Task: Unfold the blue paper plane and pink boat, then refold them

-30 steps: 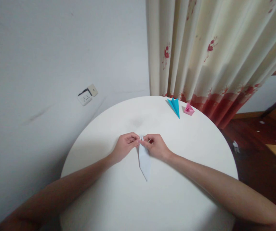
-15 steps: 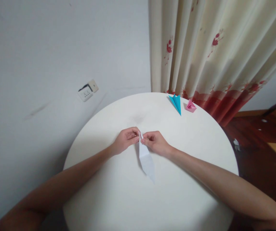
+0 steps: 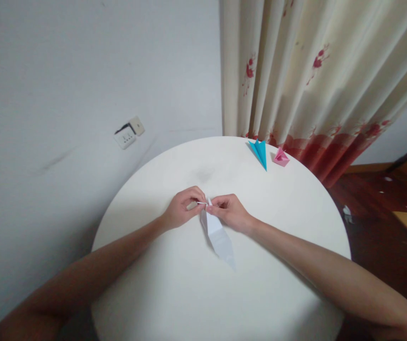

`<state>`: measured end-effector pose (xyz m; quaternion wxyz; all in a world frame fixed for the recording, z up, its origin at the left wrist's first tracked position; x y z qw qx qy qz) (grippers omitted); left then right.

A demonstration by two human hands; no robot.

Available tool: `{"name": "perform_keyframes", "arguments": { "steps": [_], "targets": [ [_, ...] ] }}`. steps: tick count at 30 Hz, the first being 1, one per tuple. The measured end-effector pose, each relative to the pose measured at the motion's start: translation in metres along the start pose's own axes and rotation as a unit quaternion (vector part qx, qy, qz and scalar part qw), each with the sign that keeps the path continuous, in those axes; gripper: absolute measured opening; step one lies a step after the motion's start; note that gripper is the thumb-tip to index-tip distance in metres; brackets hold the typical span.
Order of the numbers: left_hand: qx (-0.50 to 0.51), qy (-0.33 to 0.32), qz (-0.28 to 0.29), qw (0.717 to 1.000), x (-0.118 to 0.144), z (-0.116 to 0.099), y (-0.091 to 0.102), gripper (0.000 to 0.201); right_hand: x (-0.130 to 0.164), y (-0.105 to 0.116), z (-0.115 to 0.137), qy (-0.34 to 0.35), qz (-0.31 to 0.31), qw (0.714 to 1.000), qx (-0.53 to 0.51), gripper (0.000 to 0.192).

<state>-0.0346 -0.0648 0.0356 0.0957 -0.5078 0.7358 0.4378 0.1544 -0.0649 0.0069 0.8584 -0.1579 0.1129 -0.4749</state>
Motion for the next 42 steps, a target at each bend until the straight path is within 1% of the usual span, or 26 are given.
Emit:
{"name": "perform_keyframes", "arguments": {
  "steps": [3, 6, 10, 14, 16, 19, 21, 26, 30, 34, 39, 42],
  "targets": [
    [-0.116, -0.075, -0.027, 0.99, 0.0, -0.004, 0.003, 0.005, -0.001, 0.002, -0.003, 0.011, -0.004, 1.0, -0.002, 0.035],
    [-0.181, -0.121, -0.066, 0.974, 0.001, -0.006, 0.003, 0.007, -0.001, 0.001, -0.001, 0.024, -0.023, 0.999, 0.015, 0.034],
    [-0.248, -0.12, -0.092, 0.957, 0.001, -0.005, -0.001, 0.006, 0.0, -0.002, 0.006, 0.044, -0.056, 0.995, 0.065, 0.037],
    [-0.263, -0.105, -0.097, 0.954, 0.003, -0.006, -0.006, 0.01, 0.0, -0.004, 0.01, 0.059, -0.071, 0.991, 0.093, 0.042],
    [-0.243, -0.076, -0.09, 0.963, 0.004, -0.007, -0.009, 0.011, 0.0, -0.003, 0.01, 0.066, -0.081, 0.989, 0.102, 0.043],
    [-0.186, -0.007, -0.074, 0.98, 0.004, -0.01, -0.01, 0.01, -0.001, -0.001, 0.008, 0.084, -0.09, 0.986, 0.109, 0.041],
    [-0.147, 0.036, -0.064, 0.986, 0.003, -0.012, -0.01, 0.011, -0.001, 0.001, 0.008, 0.104, -0.091, 0.983, 0.121, 0.038],
    [-0.071, 0.091, -0.059, 0.992, 0.002, -0.013, -0.011, 0.014, 0.0, 0.002, 0.01, 0.139, -0.086, 0.971, 0.175, 0.032],
    [-0.005, 0.145, -0.056, 0.988, 0.006, -0.009, -0.015, 0.015, 0.0, 0.002, 0.012, 0.151, -0.094, 0.965, 0.191, 0.03],
    [0.085, 0.196, -0.057, 0.975, 0.007, -0.006, -0.017, 0.018, 0.0, 0.0, 0.014, 0.156, -0.101, 0.961, 0.203, 0.031],
    [0.115, 0.228, -0.036, 0.966, 0.007, -0.005, -0.016, 0.023, 0.002, -0.005, 0.018, 0.179, -0.082, 0.955, 0.223, 0.03],
    [0.165, 0.262, -0.033, 0.95, 0.008, -0.004, -0.017, 0.025, 0.001, -0.003, 0.014, 0.171, -0.088, 0.96, 0.203, 0.029]
  ]
}}
Point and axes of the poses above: each hand's wrist, its own x-axis away from the middle knuckle, its own y-axis out of the back of the hand, z = x × y, the point moved 1 cm from there along -x, towards the middle knuckle, and after that the axes turned 11 degrees about -x, right-handed, at the moved point
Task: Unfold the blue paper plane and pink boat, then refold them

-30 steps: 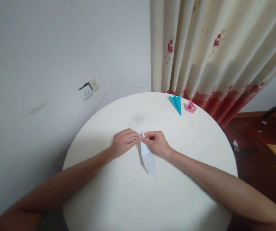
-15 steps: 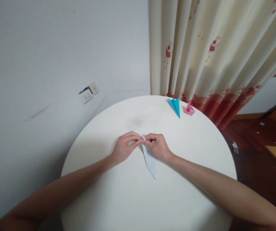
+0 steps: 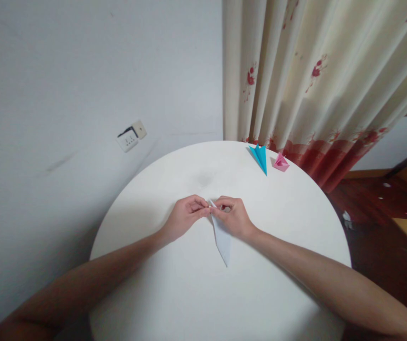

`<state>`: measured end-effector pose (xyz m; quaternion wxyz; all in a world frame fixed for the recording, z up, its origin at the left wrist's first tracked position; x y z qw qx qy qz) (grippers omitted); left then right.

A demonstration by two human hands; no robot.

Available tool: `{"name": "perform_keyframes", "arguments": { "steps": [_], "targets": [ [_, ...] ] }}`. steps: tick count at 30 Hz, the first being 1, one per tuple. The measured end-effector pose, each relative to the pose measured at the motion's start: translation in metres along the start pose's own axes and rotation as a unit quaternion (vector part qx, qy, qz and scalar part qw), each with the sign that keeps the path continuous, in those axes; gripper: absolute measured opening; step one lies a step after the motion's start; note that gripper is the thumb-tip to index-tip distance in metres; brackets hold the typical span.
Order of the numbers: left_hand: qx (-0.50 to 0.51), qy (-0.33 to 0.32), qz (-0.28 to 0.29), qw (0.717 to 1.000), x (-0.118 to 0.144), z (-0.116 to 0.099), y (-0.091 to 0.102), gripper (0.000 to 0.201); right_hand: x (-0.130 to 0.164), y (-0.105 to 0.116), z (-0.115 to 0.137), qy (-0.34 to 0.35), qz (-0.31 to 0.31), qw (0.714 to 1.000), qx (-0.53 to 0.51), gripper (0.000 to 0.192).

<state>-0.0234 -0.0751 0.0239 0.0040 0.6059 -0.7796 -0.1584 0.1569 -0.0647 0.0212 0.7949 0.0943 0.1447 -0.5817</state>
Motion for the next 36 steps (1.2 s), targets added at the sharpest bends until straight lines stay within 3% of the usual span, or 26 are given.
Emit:
{"name": "perform_keyframes", "arguments": {
  "steps": [5, 11, 22, 26, 32, 36],
  "targets": [
    [0.013, 0.017, 0.004, 1.0, 0.0, 0.003, -0.003, 0.032, 0.0, 0.001, -0.012, -0.056, -0.035, 0.995, -0.075, 0.031],
    [0.001, 0.032, -0.014, 0.999, 0.0, 0.001, -0.002, 0.03, 0.0, -0.001, -0.016, -0.094, -0.031, 0.986, -0.133, 0.033],
    [-0.022, 0.012, -0.038, 0.999, 0.001, 0.0, -0.006, 0.024, -0.001, 0.002, -0.017, -0.069, -0.028, 0.995, -0.072, 0.031],
    [-0.083, -0.044, -0.07, 0.993, 0.002, 0.0, -0.003, 0.018, -0.001, 0.0, -0.013, -0.069, -0.025, 0.995, -0.067, 0.029],
    [-0.243, -0.173, -0.081, 0.951, 0.006, -0.013, 0.0, 0.012, -0.001, -0.001, 0.003, -0.028, -0.008, 0.999, -0.023, 0.024],
    [-0.182, -0.123, -0.062, 0.974, 0.004, -0.009, -0.002, 0.015, -0.004, 0.002, 0.003, -0.043, -0.023, 0.997, -0.064, 0.025]
  ]
}}
Point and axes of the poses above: each hand's wrist, its own x-axis away from the middle knuckle, its own y-axis out of the back of the hand, z = x × y, the point moved 1 cm from there along -x, towards the middle knuckle, and after that the axes turned 11 degrees about -x, right-handed, at the moved point
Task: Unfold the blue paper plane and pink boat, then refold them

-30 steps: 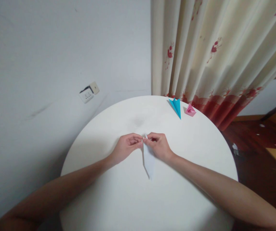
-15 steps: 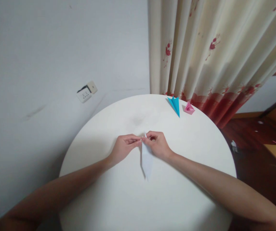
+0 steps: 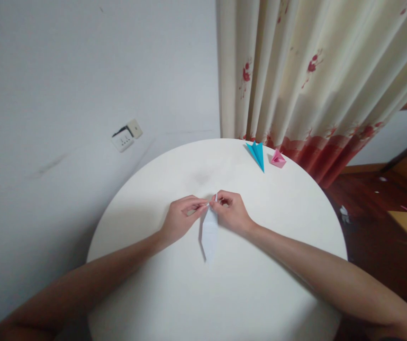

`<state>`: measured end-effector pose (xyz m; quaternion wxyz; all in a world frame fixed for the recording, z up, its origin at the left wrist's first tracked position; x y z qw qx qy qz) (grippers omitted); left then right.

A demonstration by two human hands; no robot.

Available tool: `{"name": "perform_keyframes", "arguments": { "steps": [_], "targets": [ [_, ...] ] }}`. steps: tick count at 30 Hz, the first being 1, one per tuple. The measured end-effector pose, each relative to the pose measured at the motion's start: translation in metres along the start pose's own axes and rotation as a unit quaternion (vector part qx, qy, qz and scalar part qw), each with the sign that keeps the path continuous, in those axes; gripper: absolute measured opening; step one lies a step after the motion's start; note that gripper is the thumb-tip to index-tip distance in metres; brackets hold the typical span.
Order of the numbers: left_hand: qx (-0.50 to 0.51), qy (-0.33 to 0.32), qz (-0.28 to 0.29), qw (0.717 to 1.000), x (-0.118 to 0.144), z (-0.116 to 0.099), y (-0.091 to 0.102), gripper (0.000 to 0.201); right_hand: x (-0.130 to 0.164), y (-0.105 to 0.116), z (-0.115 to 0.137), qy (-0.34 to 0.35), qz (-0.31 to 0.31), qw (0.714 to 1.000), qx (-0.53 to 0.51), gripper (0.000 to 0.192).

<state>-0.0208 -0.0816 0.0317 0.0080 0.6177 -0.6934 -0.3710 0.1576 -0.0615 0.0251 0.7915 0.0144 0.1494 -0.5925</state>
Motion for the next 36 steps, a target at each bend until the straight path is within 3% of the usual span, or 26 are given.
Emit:
{"name": "perform_keyframes", "arguments": {
  "steps": [4, 15, 18, 21, 24, 26, 28, 32, 36],
  "targets": [
    [0.063, 0.07, 0.052, 0.994, 0.0, 0.011, -0.008, 0.02, -0.002, 0.003, -0.002, -0.01, -0.019, 0.999, -0.029, 0.026],
    [0.0, 0.052, 0.084, 0.995, -0.002, 0.016, -0.009, 0.028, 0.003, -0.002, 0.007, 0.096, 0.053, 0.989, 0.096, 0.017],
    [0.002, 0.053, 0.087, 0.995, -0.002, 0.016, -0.009, 0.03, 0.004, -0.001, 0.009, 0.109, 0.067, 0.987, 0.101, 0.022],
    [0.015, 0.055, 0.084, 0.995, -0.004, 0.02, -0.01, 0.03, 0.0, 0.004, 0.009, 0.101, 0.085, 0.983, 0.13, 0.013],
    [0.0, 0.047, 0.071, 0.996, -0.007, 0.024, -0.011, 0.028, -0.005, 0.014, 0.005, 0.084, 0.131, 0.97, 0.186, 0.02],
    [-0.027, 0.043, 0.067, 0.996, -0.008, 0.026, -0.011, 0.027, -0.007, 0.02, 0.0, 0.071, 0.145, 0.96, 0.228, 0.014],
    [-0.045, 0.039, 0.081, 0.995, -0.009, 0.028, -0.01, 0.023, -0.007, 0.023, -0.006, 0.059, 0.143, 0.951, 0.269, 0.004],
    [-0.078, 0.012, 0.128, 0.989, -0.009, 0.033, -0.006, 0.017, -0.006, 0.02, -0.016, 0.044, 0.144, 0.925, 0.349, 0.02],
    [-0.127, -0.015, 0.137, 0.982, -0.009, 0.041, -0.004, 0.018, -0.004, 0.015, -0.012, 0.063, 0.151, 0.903, 0.397, 0.019]
  ]
}}
Point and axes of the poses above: each hand's wrist, its own x-axis away from the middle knuckle, its own y-axis out of the back of the hand, z = x × y, the point moved 1 cm from there along -x, towards the middle knuckle, and after that the axes turned 11 degrees about -x, right-handed, at the moved point
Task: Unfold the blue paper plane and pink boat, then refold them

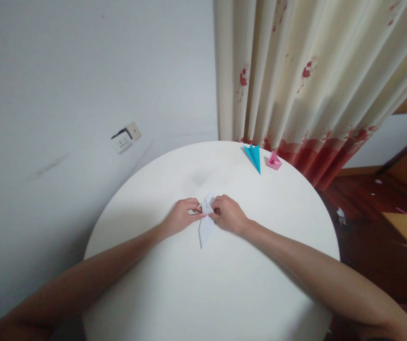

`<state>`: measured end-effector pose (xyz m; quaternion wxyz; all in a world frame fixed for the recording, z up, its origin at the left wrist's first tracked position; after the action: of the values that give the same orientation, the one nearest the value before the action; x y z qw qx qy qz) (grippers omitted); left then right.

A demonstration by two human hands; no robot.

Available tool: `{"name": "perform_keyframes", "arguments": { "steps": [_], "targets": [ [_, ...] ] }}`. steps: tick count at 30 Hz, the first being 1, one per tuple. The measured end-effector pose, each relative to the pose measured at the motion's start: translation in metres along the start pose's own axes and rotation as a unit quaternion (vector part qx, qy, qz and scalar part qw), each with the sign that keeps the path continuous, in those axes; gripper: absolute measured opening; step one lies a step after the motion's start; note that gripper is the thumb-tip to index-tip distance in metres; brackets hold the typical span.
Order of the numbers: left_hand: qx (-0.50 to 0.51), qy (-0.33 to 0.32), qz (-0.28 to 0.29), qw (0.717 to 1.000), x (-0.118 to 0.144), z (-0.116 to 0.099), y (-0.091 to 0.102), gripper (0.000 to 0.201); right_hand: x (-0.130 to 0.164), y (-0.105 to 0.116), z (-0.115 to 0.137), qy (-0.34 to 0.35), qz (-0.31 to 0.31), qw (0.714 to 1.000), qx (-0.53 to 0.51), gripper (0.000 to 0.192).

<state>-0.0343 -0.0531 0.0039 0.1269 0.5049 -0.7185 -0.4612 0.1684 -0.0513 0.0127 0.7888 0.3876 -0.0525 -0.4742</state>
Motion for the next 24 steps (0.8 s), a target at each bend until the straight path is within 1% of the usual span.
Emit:
{"name": "perform_keyframes", "arguments": {
  "steps": [5, 8, 11, 15, 20, 24],
  "targets": [
    [-0.046, -0.023, -0.014, 0.999, -0.0025, 0.0033, -0.0049, 0.023, 0.0001, 0.0061, 0.0041, 0.01, 0.013, 0.998, 0.063, 0.021],
    [-0.051, -0.034, -0.011, 0.998, -0.0044, 0.0012, -0.006, 0.023, -0.0004, 0.006, 0.0006, 0.006, 0.013, 0.997, 0.072, 0.022],
    [-0.045, -0.022, -0.008, 0.999, -0.0047, -0.0008, -0.0059, 0.021, -0.0008, 0.0044, -0.0037, 0.0, 0.003, 0.999, 0.055, 0.023],
    [-0.046, 0.003, -0.016, 0.999, -0.003, -0.0016, -0.0065, 0.019, -0.0014, 0.0041, -0.0041, 0.007, 0.015, 0.999, 0.033, 0.023],
    [-0.067, 0.01, -0.022, 0.997, -0.0023, 0.0008, -0.0074, 0.011, -0.0017, 0.0053, -0.0007, -0.003, 0.012, 0.999, 0.05, 0.018],
    [-0.072, 0.016, -0.013, 0.997, -0.0033, -0.0004, -0.0052, 0.017, -0.0016, 0.0035, -0.0032, -0.005, -0.006, 0.998, 0.059, 0.021]
  ]
}}
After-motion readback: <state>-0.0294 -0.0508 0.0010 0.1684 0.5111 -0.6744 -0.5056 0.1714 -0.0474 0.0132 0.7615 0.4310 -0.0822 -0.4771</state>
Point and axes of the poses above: each hand's wrist, its own x-axis away from the middle knuckle, its own y-axis out of the back of the hand, z = x × y, the point moved 1 cm from there along -x, towards the middle knuckle, and after that the axes turned 11 degrees about -x, right-handed, at the moved point
